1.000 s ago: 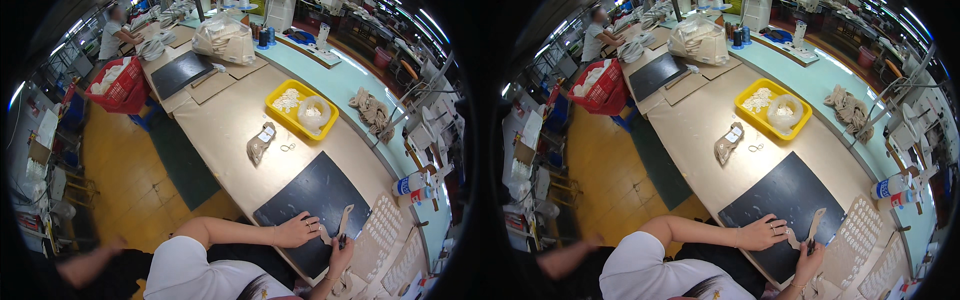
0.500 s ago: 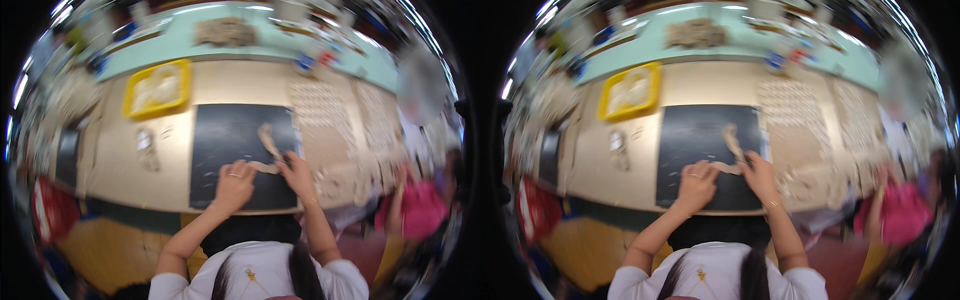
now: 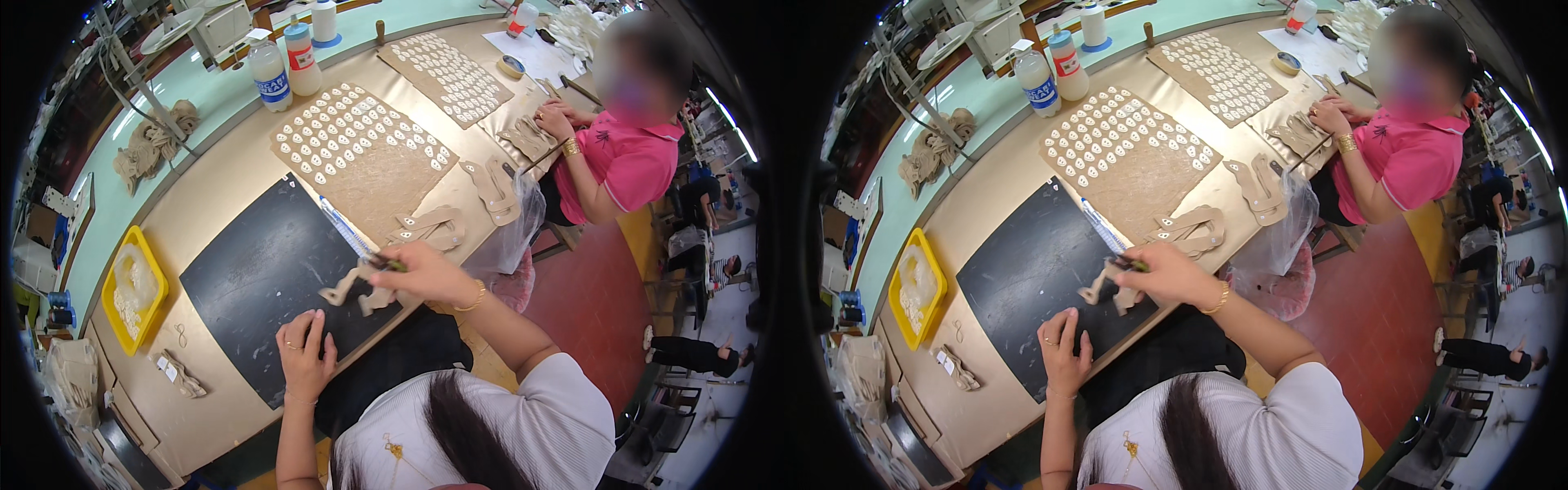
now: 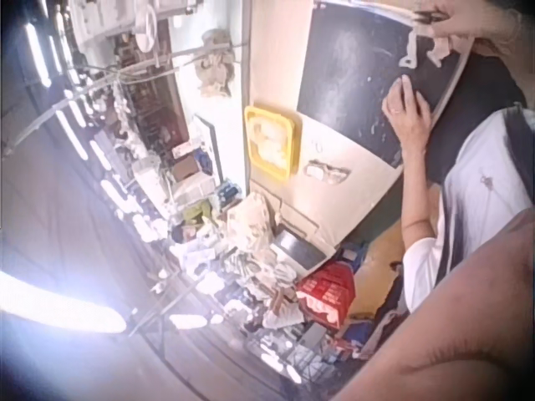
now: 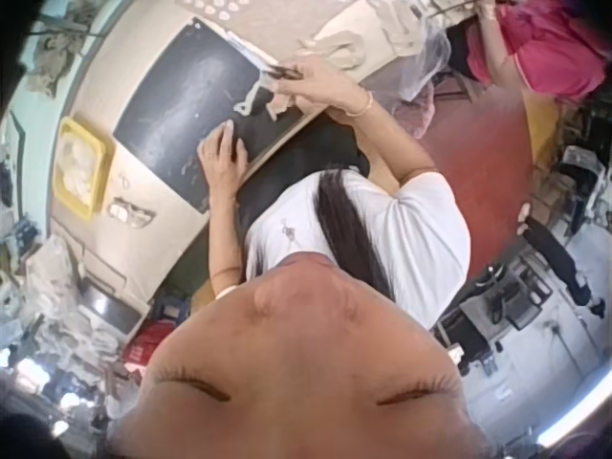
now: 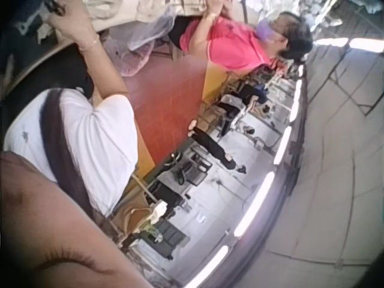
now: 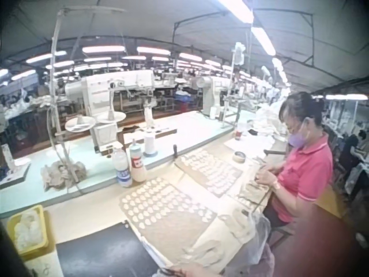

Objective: The person uses a rotary cutter to cut small circular pieces from beige fabric pieces on a black cutting mat. They repeatedly pick up fabric, cut out circles, and place the cut pieces onto a nearby cardboard sheet.

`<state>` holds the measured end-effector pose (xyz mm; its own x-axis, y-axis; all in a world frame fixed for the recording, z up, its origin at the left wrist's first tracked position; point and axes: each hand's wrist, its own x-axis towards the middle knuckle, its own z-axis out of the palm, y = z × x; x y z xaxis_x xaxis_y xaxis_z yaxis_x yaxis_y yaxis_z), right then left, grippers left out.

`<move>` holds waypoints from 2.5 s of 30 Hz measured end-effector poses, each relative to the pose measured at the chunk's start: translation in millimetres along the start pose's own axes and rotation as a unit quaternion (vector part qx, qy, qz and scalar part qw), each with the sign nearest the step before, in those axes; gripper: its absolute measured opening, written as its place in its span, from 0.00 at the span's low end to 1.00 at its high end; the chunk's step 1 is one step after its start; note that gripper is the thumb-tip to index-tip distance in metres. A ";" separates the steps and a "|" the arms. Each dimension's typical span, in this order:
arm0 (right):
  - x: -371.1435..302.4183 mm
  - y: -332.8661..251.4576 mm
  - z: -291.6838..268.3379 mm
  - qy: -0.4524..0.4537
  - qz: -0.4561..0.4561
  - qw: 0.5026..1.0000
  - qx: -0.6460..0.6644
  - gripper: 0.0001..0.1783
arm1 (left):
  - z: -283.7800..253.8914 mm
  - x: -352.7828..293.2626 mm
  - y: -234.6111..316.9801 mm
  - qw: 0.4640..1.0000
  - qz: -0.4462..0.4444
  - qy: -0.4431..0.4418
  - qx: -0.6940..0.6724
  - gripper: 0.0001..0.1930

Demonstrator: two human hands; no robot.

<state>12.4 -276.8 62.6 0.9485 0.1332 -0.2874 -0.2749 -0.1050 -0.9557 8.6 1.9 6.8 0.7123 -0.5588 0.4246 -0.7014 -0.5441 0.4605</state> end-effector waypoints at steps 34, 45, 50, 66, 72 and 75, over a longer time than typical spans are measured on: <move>-52.7 151.2 -183.8 0.644 0.067 0.752 -0.125 0.26 | 5.6 -3.4 -5.5 0.999 -0.054 0.005 -0.007 0.25; -37.3 98.1 -171.4 0.569 0.155 0.724 -0.359 0.40 | 3.7 -4.0 -4.7 0.998 -0.060 0.009 -0.018 0.23; -39.0 105.6 -185.7 0.536 0.230 0.720 -0.376 0.41 | 5.1 -2.2 -3.6 0.998 -0.063 0.008 -0.027 0.21; -36.5 112.9 -182.6 0.595 0.101 0.745 -0.285 0.29 | 2.4 -2.8 -4.3 0.997 -0.074 0.005 -0.030 0.18; -43.1 41.2 -202.2 0.435 0.066 0.889 -0.128 0.24 | 1.1 -4.8 -5.1 0.996 -0.087 0.006 -0.025 0.18; -44.3 -18.7 -229.2 0.389 0.102 0.853 -0.332 0.22 | 2.1 -2.2 -3.4 0.996 -0.089 -0.003 -0.029 0.18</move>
<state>11.7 -506.6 107.7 0.7800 -0.6221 -0.0678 -0.5419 -0.6174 -0.5702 9.4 3.6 2.6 0.8252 -0.4604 0.3273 -0.5608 -0.5982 0.5724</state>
